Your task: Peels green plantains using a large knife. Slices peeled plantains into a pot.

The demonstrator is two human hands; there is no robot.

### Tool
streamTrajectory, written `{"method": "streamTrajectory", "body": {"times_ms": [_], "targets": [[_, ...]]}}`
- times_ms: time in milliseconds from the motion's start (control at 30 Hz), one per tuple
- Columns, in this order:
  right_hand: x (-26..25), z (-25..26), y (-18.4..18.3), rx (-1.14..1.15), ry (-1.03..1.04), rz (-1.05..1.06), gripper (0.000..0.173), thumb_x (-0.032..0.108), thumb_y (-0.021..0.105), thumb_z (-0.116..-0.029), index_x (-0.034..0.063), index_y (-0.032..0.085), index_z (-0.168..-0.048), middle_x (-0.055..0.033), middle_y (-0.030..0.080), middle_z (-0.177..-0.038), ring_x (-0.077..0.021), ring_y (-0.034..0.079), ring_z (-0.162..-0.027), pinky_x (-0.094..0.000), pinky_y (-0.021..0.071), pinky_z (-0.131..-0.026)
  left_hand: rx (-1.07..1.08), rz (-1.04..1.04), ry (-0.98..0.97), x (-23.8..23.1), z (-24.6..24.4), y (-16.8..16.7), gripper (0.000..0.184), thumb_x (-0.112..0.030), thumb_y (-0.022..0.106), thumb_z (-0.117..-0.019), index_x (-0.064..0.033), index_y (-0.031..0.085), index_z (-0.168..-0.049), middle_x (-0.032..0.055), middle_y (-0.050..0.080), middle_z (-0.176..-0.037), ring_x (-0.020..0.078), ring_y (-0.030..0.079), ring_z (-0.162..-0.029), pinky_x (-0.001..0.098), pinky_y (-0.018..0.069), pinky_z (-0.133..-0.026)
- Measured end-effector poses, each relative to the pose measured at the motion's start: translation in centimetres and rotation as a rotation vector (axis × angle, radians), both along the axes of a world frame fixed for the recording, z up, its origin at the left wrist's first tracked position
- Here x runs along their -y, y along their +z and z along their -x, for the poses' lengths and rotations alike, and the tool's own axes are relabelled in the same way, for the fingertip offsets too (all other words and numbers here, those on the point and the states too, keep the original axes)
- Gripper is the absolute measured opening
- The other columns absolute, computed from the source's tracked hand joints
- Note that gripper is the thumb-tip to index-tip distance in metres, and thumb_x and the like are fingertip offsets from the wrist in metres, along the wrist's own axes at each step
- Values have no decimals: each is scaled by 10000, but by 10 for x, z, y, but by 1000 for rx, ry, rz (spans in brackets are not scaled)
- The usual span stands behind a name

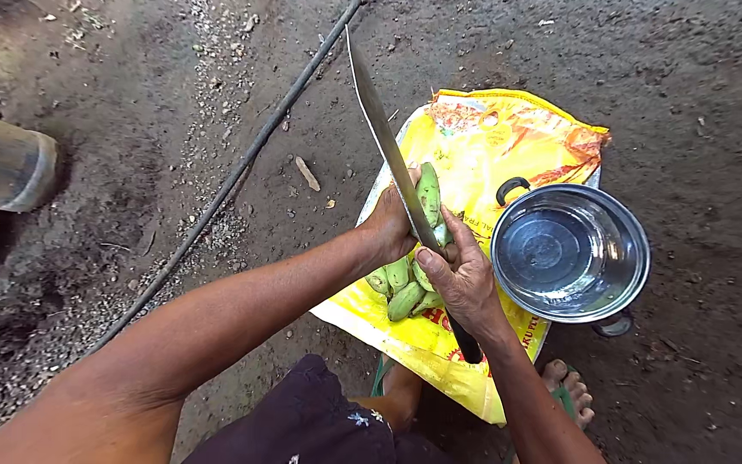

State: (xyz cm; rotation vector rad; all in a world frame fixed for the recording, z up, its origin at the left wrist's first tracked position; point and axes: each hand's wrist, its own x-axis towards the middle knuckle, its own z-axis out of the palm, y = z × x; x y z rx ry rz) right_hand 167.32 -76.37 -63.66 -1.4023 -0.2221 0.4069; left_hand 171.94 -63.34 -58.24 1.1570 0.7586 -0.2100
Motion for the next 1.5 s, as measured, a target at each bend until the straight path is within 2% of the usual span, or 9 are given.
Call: {"method": "streamTrajectory", "body": {"times_ms": [167,400,533,700,967,1100,1200,1300,1500], "targets": [[-4,1,0,-6,-49,1,696,365,690,-939,51,452,-1513,71,547,-656,11,459,-509,-164,415,-487,60,-25,8,3,3,2,367,-413,268,-1117,-152,524,-1084,10,595,-829,92,632,-746,260,558,-681],[-5,-2,-2,-116,-91,-128,563,269,694,-946,66,525,-1443,53,562,-669,-9,460,-489,-165,420,-468,157,-156,-69,1,4,-10,379,-372,238,-1129,-115,515,-1158,29,599,-865,106,643,-784,283,566,-728],[-4,-4,-2,-126,-96,-153,547,250,694,-947,57,531,-1432,46,601,-709,-5,482,-505,-162,441,-482,190,-297,-107,0,3,-14,407,-352,227,-1132,-91,524,-1230,38,610,-934,95,644,-850,285,559,-785],[-7,-3,0,-219,-126,-238,485,245,675,-956,74,558,-1394,34,548,-680,-33,473,-481,-179,453,-465,247,-488,-154,-2,2,-18,464,-363,237,-1129,-43,544,-1266,72,614,-994,110,637,-896,311,548,-821],[-11,-1,9,-307,-179,-360,428,207,634,-983,67,540,-1377,30,489,-610,-44,453,-443,-189,446,-440,358,-669,-154,4,0,-21,386,-328,266,-1125,-76,558,-1101,27,607,-879,76,639,-816,290,550,-775],[-4,-7,1,-207,-143,-277,463,238,709,-934,88,576,-1352,37,557,-666,-29,469,-464,-180,450,-448,365,-648,-181,1,-1,-17,382,-307,262,-1128,-64,556,-1113,23,593,-853,69,625,-794,280,542,-762],[5,-13,-5,-78,-104,-201,464,231,741,-917,83,606,-1336,52,632,-719,-2,489,-495,-163,446,-466,364,-616,-241,-3,-2,-14,375,-257,268,-1126,-52,579,-1155,23,613,-909,51,624,-833,254,538,-787],[13,-20,-4,-81,-48,-194,427,227,702,-945,95,604,-1338,52,590,-683,-13,487,-488,-163,452,-467,312,-536,-269,-4,-6,-13,402,-295,259,-1133,-62,586,-1149,25,627,-887,67,641,-798,263,561,-746],[1,-8,5,-315,-62,-421,335,228,582,-1019,100,572,-1329,12,506,-621,-60,464,-453,-196,453,-453,307,-452,-205,-2,-5,-13,490,-374,209,-1127,-70,593,-1136,51,626,-901,129,655,-811,331,573,-749]]}}
